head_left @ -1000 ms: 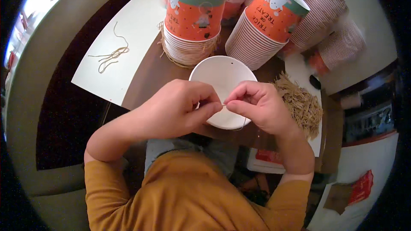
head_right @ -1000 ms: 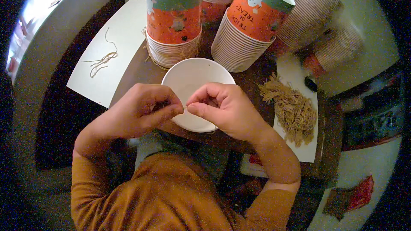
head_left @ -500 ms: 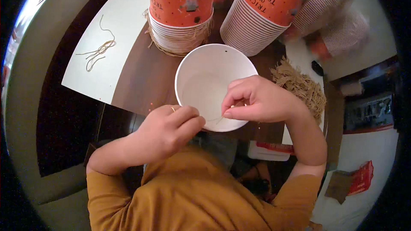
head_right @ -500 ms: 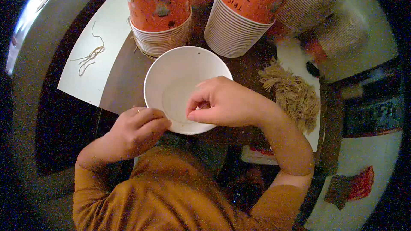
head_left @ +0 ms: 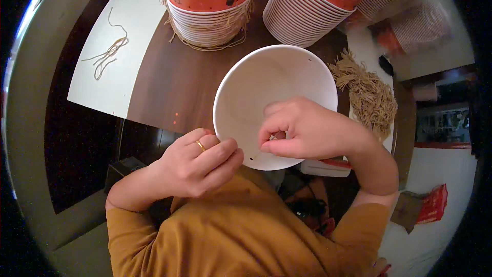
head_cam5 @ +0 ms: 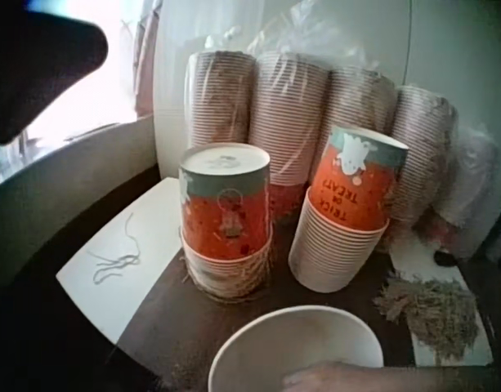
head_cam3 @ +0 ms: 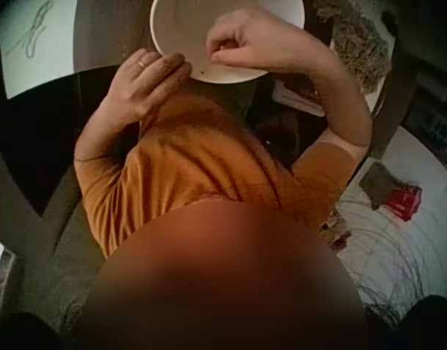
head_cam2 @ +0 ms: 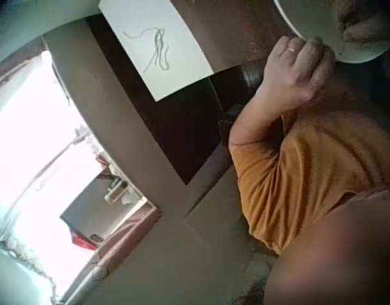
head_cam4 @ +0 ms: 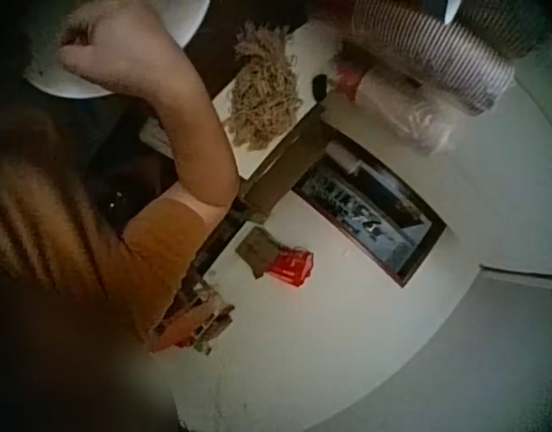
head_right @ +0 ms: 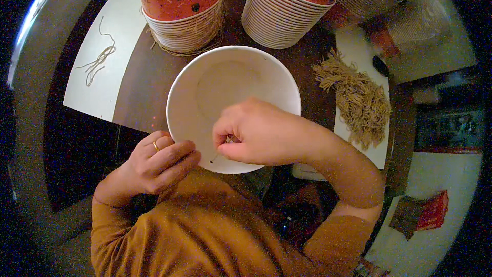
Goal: Attaching a string handle to a small paper bucket by threading it through holes and tying knots.
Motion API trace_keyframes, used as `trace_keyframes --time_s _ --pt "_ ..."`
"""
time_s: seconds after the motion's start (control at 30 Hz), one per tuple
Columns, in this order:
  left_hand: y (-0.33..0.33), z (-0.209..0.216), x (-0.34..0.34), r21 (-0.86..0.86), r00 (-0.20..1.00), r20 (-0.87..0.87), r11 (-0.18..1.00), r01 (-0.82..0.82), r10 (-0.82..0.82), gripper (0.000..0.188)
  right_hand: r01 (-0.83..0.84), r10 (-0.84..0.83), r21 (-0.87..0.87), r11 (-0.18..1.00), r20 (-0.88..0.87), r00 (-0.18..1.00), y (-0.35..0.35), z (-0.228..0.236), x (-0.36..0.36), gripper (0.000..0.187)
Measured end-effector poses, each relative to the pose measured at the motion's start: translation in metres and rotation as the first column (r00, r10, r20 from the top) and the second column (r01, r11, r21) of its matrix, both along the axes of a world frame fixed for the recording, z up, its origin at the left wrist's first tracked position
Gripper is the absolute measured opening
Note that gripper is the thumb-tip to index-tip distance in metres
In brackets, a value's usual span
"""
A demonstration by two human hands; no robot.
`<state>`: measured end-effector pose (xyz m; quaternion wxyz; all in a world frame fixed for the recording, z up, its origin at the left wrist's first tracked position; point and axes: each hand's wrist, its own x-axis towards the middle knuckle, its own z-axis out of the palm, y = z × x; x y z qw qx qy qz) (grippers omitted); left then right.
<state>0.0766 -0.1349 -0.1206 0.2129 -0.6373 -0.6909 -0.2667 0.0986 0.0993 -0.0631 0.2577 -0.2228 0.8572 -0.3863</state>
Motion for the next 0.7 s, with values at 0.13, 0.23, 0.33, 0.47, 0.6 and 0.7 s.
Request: trace_keyframes --time_s 0.13,0.23,0.33,0.47,0.6,0.7 --pt "0.001 0.000 0.000 0.009 1.000 -0.001 1.000 0.002 -0.002 0.026 0.014 -0.014 -0.025 1.000 -0.006 1.000 0.000 -0.002 0.001 0.014" --pt "0.000 0.002 0.000 0.001 1.000 0.008 1.000 0.005 -0.005 0.026 0.017 -0.017 -0.026 1.000 0.012 1.000 -0.002 0.000 0.000 0.015" --pt "0.000 0.004 -0.001 -0.012 1.000 0.025 1.000 0.011 -0.011 0.027 0.036 -0.034 -0.028 0.999 0.065 0.997 -0.001 0.001 0.000 0.015" --pt "0.000 0.008 -0.001 -0.024 0.999 0.031 1.000 0.017 -0.016 0.027 0.019 -0.020 0.022 1.000 0.083 0.996 0.002 -0.001 0.000 0.016" --pt "0.000 0.009 -0.001 -0.033 1.000 0.023 0.999 0.013 -0.012 0.028 -0.012 0.012 0.032 0.999 0.002 1.000 0.002 0.000 -0.001 0.016" --pt "0.001 0.012 -0.001 -0.047 1.000 0.025 0.999 0.006 -0.005 0.028 -0.025 0.027 0.060 0.998 -0.040 0.999 -0.001 0.001 -0.001 0.016"
